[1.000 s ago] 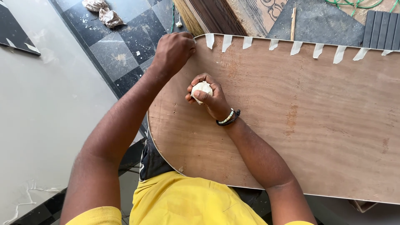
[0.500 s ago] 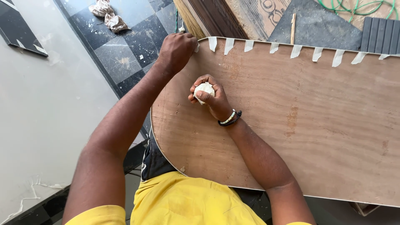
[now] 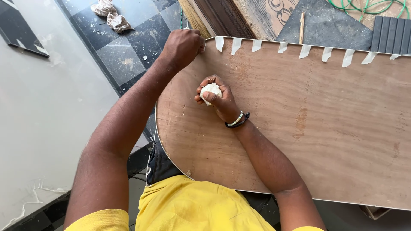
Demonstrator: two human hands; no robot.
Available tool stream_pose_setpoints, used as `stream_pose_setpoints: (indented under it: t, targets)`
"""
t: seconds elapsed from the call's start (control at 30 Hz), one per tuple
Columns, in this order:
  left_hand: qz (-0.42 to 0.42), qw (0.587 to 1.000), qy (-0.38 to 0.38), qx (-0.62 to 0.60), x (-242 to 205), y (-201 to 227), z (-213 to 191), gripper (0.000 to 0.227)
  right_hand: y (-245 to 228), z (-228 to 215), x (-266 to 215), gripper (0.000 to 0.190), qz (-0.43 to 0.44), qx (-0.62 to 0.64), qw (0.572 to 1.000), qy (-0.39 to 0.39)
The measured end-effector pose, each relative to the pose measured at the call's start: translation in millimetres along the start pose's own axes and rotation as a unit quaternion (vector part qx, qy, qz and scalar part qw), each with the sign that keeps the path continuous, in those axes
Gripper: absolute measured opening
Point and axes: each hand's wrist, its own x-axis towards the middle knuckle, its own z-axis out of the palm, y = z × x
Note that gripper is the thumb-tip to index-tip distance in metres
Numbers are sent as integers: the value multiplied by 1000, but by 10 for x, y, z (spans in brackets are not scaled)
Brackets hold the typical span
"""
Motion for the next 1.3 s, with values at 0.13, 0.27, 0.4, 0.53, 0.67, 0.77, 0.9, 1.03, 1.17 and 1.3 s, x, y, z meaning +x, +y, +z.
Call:
stream_pose_setpoints:
  t: [0.13,0.27,0.4,0.53,0.67,0.77,0.9,1.03,1.17,1.3]
  targets:
    - [4,999,-18,48,33,-2,52,17,8,1,4,43,-1,1,1000,3]
    - [21,999,-15,48,6,-14,36,18,26,1,9,42,2,0,1000,4]
    - [-4,1000,-6,8,39,-55,120,15,18,-9,14,43,-5,0,1000,5]
    - [0,1000,12,0,95,-112,248,8,37,-19,2,43,3,-1,1000,18]
    - [-9,996,-42,76,89,-86,253,23,14,-2,9,43,-5,2,1000,11]
    - [27,996,35,78,34,-68,231,22,6,6,7,42,-7,-3,1000,9]
    - [11,996,34,79,5,-66,325,24,15,8,6,41,-9,-3,1000,6]
    - [-2,990,95,104,13,-13,281,16,-8,11,9,40,-21,-5,1000,1]
    - [-16,1000,20,-12,-86,-36,165,21,7,4,-19,41,-7,1,1000,2]
    - [15,996,74,-46,-157,59,-36,12,-12,7,7,40,-8,4,1000,-5]
